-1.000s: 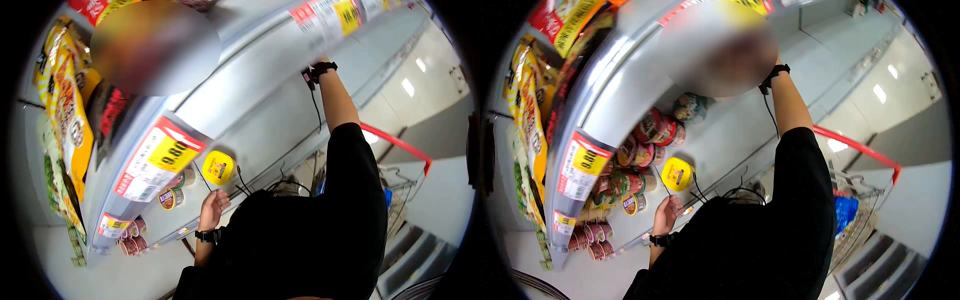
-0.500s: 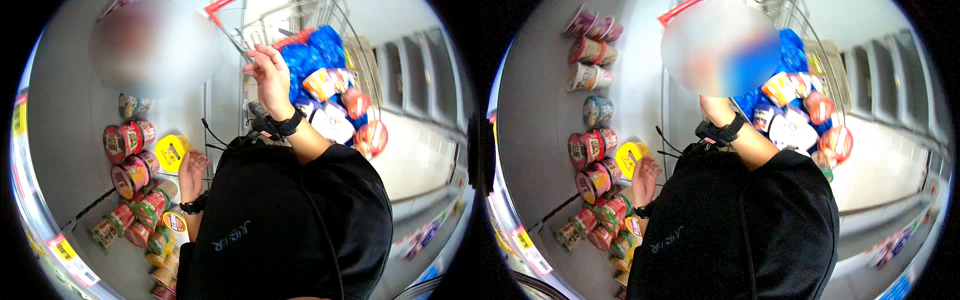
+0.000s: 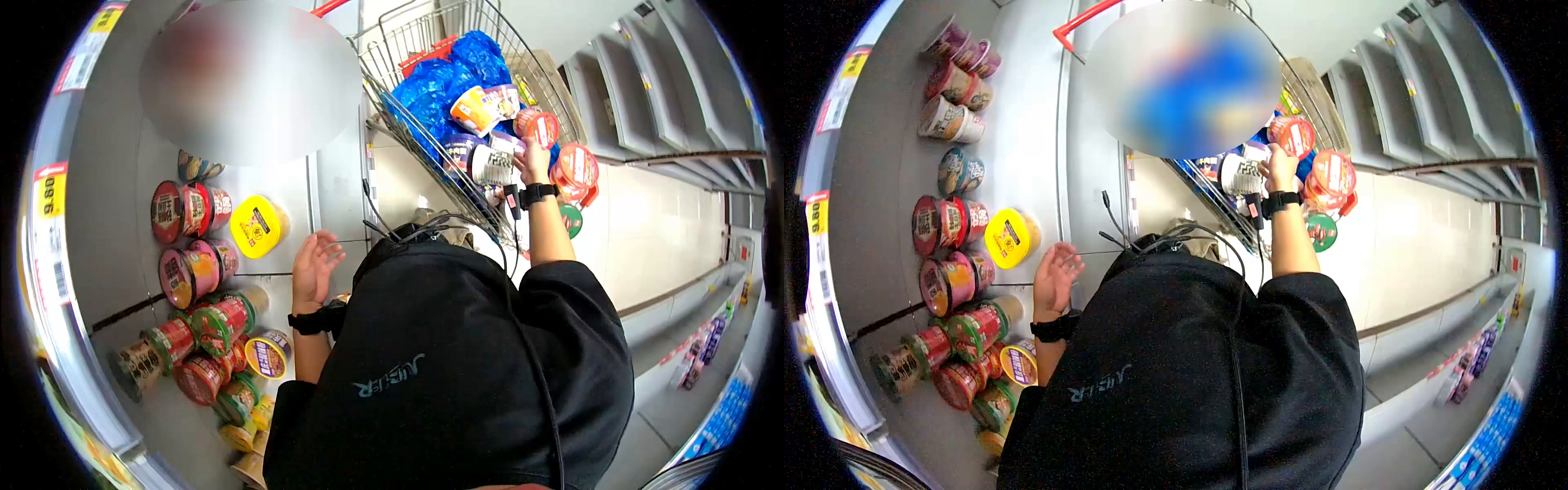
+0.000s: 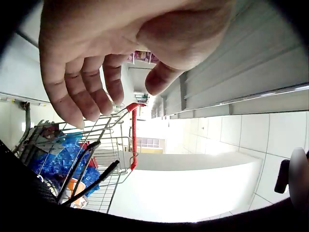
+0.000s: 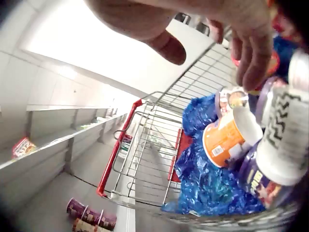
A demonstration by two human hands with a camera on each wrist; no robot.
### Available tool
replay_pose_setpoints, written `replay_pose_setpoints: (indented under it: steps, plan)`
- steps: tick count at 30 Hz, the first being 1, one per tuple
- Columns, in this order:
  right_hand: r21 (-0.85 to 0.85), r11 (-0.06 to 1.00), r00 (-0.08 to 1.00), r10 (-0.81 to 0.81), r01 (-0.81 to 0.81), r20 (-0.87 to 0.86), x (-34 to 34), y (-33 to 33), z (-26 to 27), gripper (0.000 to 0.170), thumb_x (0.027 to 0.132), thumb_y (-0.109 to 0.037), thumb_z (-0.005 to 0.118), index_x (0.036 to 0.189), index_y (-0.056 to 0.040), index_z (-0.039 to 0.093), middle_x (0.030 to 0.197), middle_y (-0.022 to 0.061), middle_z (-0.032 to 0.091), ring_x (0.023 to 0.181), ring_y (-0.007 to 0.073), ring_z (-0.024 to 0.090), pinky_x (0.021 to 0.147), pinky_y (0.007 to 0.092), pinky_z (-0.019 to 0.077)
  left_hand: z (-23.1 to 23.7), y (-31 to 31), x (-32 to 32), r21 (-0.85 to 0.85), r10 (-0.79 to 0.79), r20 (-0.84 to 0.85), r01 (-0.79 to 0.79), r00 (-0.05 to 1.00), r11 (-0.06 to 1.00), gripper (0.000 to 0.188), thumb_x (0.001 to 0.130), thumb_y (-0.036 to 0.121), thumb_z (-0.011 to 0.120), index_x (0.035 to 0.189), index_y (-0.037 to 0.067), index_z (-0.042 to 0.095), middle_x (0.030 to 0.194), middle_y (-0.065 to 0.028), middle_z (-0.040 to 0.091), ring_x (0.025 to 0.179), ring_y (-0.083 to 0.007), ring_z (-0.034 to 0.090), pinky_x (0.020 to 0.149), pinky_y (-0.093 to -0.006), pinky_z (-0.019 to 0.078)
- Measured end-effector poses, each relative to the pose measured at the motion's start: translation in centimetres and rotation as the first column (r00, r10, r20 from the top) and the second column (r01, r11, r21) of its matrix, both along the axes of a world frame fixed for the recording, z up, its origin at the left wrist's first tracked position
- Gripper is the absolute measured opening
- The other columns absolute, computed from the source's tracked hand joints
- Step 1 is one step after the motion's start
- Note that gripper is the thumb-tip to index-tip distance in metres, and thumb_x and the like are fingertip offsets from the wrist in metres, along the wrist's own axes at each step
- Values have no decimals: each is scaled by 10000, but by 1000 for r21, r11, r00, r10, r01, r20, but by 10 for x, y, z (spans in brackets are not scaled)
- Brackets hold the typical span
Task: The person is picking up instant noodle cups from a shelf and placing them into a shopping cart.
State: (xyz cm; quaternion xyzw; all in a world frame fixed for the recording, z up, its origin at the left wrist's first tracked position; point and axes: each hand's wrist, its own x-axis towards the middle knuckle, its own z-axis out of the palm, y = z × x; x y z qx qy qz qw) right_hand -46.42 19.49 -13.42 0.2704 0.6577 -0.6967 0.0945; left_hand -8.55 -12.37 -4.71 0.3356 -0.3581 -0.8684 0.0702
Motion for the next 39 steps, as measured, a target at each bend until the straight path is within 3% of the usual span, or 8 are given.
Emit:
replay_pose_setpoints:
  steps: [5,6,7,8,21,32,34,39]
  plan:
    - [37,997,990,65,-70,124,-49,-53,-47,200,744,-169,638,735,-4,524,524,58,455,379,181,441,342,312,306,11,9,10,-30,173,38,-172,984,985,264,945,269,462,1069,51,543,976,-65,585,901,-193,560,820,-362,463]
    - [16,980,959,188,-196,212,-67,-58,-69,505,762,-186,637,1198,2,463,1202,201,491,984,411,533,709,491,484,15,11,11,-36,218,59,-216,974,976,264,943,271,466,1068,52,546,973,-64,587,895,-188,562,818,-361,463]
    - [55,976,958,197,-212,210,-69,-54,-78,486,780,-199,621,1189,12,464,1179,189,512,984,369,552,670,491,495,16,10,11,-37,213,76,-211,974,977,265,942,272,470,1067,52,549,971,-63,588,889,-184,564,816,-360,464]
    - [-255,884,913,408,-393,10,-140,-36,-226,502,800,-231,600,1209,15,446,1129,174,540,914,320,589,665,472,515,18,19,20,-72,332,64,-328,941,942,265,942,272,470,1067,52,549,971,-63,588,889,-184,564,816,-360,464]
    - [299,597,666,630,-744,400,-158,-73,-210,394,844,-268,538,1038,75,544,942,174,596,794,293,612,608,422,510,39,124,30,-173,711,149,-690,687,703,269,931,262,499,1086,48,551,1003,-76,601,896,-167,593,773,-315,501]
    - [578,679,858,509,-452,72,-123,-99,-68,518,882,-358,492,843,147,602,802,177,619,651,261,595,528,374,492,34,137,10,-143,646,146,-631,749,763,284,925,300,519,1068,58,557,980,-46,583,875,-137,579,794,-287,496]
    - [289,843,837,514,-453,-187,-114,-100,-16,533,838,-363,579,846,170,595,815,186,626,634,246,559,536,366,489,39,136,5,-168,612,194,-589,767,791,294,925,318,522,1056,58,561,954,-33,577,834,-116,568,769,-273,501]
    - [3,759,700,602,-651,-384,-97,-106,59,452,934,-257,526,1220,89,471,1175,182,531,1015,248,527,874,389,429,33,133,-2,-120,591,138,-579,794,806,279,921,317,535,1026,60,561,940,-23,571,819,-109,564,761,-278,502]
